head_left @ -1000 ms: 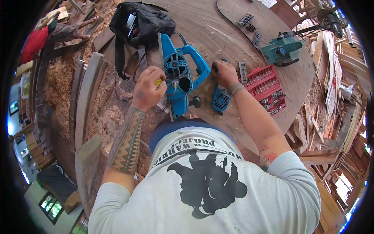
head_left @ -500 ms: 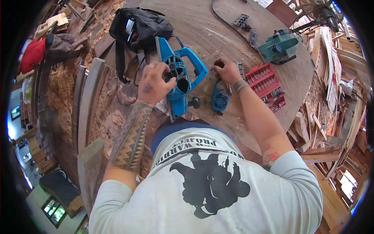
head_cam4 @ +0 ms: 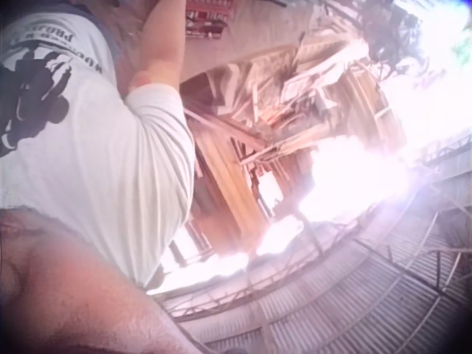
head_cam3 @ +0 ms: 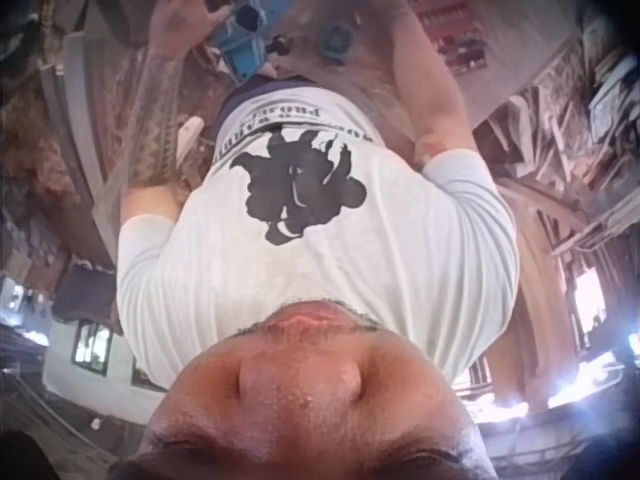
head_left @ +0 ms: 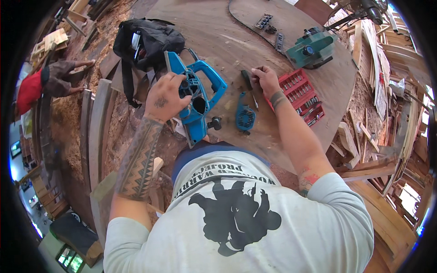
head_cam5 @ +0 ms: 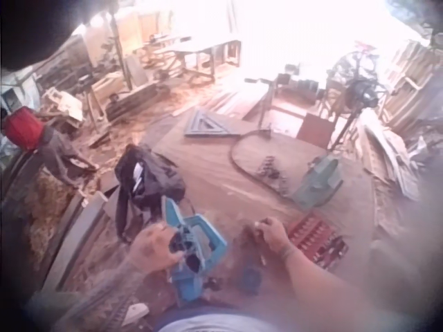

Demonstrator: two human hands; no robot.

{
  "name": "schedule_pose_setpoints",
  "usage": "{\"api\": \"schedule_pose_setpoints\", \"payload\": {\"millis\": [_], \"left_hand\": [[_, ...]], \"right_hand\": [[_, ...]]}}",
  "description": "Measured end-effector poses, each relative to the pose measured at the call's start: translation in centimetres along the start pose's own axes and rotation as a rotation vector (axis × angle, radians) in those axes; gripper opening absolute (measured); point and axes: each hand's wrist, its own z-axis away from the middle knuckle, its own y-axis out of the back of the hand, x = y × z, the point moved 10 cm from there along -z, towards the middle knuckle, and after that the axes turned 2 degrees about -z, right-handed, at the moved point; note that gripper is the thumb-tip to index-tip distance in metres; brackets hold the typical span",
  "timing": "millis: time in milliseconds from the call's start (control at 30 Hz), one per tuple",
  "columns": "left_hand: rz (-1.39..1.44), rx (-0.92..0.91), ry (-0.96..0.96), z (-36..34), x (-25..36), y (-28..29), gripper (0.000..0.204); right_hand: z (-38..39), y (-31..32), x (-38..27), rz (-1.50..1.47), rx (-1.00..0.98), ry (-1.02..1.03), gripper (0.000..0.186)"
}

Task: The person disassembles and services a handheld electric planer by removing and reinserting internal components and using a screwdriver to adjust the motor assembly.

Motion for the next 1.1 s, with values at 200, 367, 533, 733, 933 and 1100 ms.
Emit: {"api": "schedule_pose_setpoints", "payload": {"millis": [200, 367, 533, 733, 933, 1100], "left_hand": [[-0.039, 0.01, -0.074, 0.2, 0.8, 0.3, 0.064], [-0.013, -0.003, -0.116, 0.1, 0.9, 0.4, 0.062], [0.011, 0.03, -0.102, 0.7, 0.8, 0.3, 0.061], [0.367, 0.3, 0.078, 1.7, -6.8, 1.2, 0.038], [0.221, -0.078, 0.981, 10.0, -22.6, -10.1, 0.051], [0.333, 0.046, 0.992, 11.5, -22.0, -14.5, 0.074]], "right_hand": [[0.5, 1.1, 0.4, 0.444, -0.07, 0.115, 0.013], [1.6, -0.8, -1.4, 0.796, -0.05, 0.216, 0.027], [1.4, -0.7, -1.7, 0.863, -0.013, 0.162, 0.033], [2.1, -0.6, -2.2, 0.917, -0.003, 0.258, 0.029], [2.9, -1.6, -2.5, 0.971, 0.039, 0.284, 0.026], [2.2, -1.5, -2.3, 0.952, 0.042, 0.227, 0.027]]}}
